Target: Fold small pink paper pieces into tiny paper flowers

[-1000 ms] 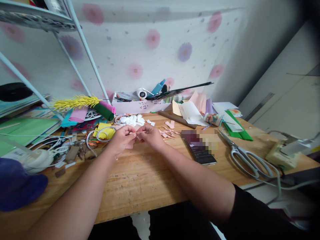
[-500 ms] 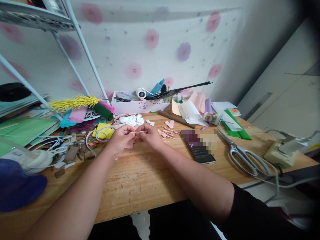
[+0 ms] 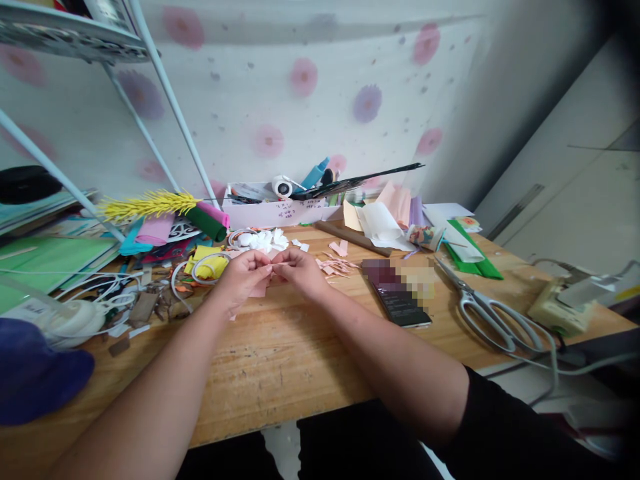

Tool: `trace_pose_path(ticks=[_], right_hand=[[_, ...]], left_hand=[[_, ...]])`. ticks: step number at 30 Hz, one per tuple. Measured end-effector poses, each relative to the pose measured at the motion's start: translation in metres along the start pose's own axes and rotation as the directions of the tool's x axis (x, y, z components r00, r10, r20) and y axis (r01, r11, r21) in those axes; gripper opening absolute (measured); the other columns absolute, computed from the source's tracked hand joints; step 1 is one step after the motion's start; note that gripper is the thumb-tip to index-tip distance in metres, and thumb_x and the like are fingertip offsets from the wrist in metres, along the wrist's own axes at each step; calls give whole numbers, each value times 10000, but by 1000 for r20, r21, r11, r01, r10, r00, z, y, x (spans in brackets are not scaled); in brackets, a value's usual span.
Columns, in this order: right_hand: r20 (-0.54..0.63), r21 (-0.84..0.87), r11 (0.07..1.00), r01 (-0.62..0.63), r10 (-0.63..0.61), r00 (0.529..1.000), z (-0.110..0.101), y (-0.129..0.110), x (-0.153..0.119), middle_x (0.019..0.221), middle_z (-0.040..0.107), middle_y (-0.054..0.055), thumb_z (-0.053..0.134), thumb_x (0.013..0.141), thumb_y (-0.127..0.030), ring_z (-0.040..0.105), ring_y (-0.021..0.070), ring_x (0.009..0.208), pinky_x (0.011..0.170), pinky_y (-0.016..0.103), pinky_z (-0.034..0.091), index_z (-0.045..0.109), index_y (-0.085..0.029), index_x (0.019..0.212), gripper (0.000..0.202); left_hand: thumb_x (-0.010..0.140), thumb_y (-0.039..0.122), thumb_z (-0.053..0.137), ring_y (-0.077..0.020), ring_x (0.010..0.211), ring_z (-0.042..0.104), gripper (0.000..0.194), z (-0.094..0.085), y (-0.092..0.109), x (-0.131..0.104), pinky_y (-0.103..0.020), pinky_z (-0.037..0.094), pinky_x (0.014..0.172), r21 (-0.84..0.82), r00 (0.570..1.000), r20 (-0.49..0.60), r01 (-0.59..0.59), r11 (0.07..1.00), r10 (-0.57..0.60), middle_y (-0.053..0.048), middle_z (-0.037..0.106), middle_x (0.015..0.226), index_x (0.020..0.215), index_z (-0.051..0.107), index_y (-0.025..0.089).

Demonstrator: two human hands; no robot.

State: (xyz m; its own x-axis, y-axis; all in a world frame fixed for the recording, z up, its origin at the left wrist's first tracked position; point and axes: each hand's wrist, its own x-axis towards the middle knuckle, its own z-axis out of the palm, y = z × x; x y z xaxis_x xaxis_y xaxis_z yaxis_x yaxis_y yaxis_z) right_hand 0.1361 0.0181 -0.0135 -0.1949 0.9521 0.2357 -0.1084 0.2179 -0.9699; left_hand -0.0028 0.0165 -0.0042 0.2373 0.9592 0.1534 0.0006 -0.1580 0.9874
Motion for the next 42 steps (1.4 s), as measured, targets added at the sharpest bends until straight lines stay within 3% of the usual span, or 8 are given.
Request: trace_pose_path(ticks=[7,14,21,30,35,39,42], right_hand=[[-27,-21,1000,-19,18,999,0,1,1,622,531,-30,586,630,-262,506,68,522,524,201,436,527,-153,714,150],[-59,-143,989,38,-47,997,-1,0,1,665,562,-12,550,664,-230,537,86,582,564,212,441,548,-148,722,100],[-59,-277,958,77,-97,994,0,-3,-1,616,554,-21,548,679,-235,504,69,538,517,182,404,565,-146,697,92],[17,-103,995,-17,19,1000,-4,4,4,563,523,-22,537,696,-298,464,62,472,484,194,411,548,-136,711,163],[-52,-280,952,124,-144,988,-2,2,1,667,566,-11,544,696,-251,523,81,586,553,192,414,551,-151,726,104],[-16,-443,857,262,-300,954,-2,3,0,712,585,2,541,711,-223,539,94,651,601,196,418,583,-158,749,86],[25,-520,778,353,-399,917,-3,2,-1,736,604,16,558,705,-193,541,104,699,640,196,416,614,-158,770,93]], left_hand=[[624,218,628,-83,626,518,164,1,1,1,-196,407,591,63,995,-52,-81,995,84,30,547,672,727,518,154],[657,274,613,-113,680,563,183,0,1,-1,-257,436,672,-57,999,19,32,998,-31,-6,593,748,766,536,148],[659,244,619,-94,651,555,150,-2,-1,0,-232,427,651,-95,1000,-1,-5,995,5,13,576,697,730,527,148],[642,242,636,-102,616,548,166,-2,0,1,-230,424,612,2,998,-38,-52,999,52,17,582,648,723,523,152],[677,336,596,-114,618,550,214,1,7,-2,-253,431,612,-54,997,15,83,995,-82,-6,586,662,745,547,139],[689,375,569,-103,551,521,247,-1,8,-3,-239,413,548,-62,980,42,199,978,-196,-9,576,622,736,559,133],[685,355,576,-92,528,498,222,-3,5,-1,-224,394,523,-60,978,50,207,977,-204,-2,564,609,710,552,136]])
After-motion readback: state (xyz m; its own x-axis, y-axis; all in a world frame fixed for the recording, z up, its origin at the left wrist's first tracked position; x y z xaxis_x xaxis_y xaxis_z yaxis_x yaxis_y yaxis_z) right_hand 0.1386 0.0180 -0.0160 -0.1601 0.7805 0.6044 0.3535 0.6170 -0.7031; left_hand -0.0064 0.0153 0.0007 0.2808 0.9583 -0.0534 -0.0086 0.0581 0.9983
